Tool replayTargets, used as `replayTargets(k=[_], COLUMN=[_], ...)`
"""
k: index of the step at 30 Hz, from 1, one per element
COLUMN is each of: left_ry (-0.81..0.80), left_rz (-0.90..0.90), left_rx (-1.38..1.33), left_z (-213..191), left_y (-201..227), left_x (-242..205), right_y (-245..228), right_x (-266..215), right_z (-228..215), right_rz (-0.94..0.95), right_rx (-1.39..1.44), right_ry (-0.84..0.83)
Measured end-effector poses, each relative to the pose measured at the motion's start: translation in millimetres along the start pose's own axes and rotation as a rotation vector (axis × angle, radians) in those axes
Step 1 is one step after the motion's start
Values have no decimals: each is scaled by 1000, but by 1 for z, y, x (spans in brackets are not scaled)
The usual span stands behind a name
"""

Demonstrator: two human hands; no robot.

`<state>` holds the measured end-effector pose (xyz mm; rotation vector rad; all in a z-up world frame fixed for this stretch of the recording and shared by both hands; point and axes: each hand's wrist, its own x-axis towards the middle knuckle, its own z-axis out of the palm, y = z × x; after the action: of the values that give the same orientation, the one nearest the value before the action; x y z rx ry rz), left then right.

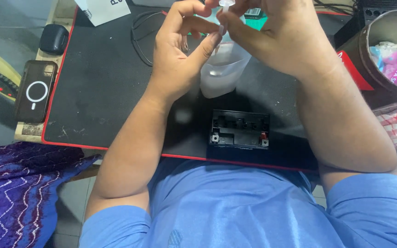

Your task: Using a syringe to fill the individual cells of a small battery with liquid electrolyte.

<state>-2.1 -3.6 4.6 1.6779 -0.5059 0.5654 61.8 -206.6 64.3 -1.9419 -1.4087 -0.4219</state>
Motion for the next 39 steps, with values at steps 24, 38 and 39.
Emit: replayTargets(k=[24, 38, 39], left_ry=[243, 209, 207], left_rz=[-26, -5, -9], left_rx=[-16, 39, 42], left_z=[-6, -10, -9], left_y=[7, 6, 6], left_x=[4, 2, 2], right_y=[4, 4, 5], right_x=[0, -1, -1], right_z=[1, 2, 2], right_rz=[110, 122, 84], right_rx=[129, 153, 179], right_ry=[-28, -35, -31])
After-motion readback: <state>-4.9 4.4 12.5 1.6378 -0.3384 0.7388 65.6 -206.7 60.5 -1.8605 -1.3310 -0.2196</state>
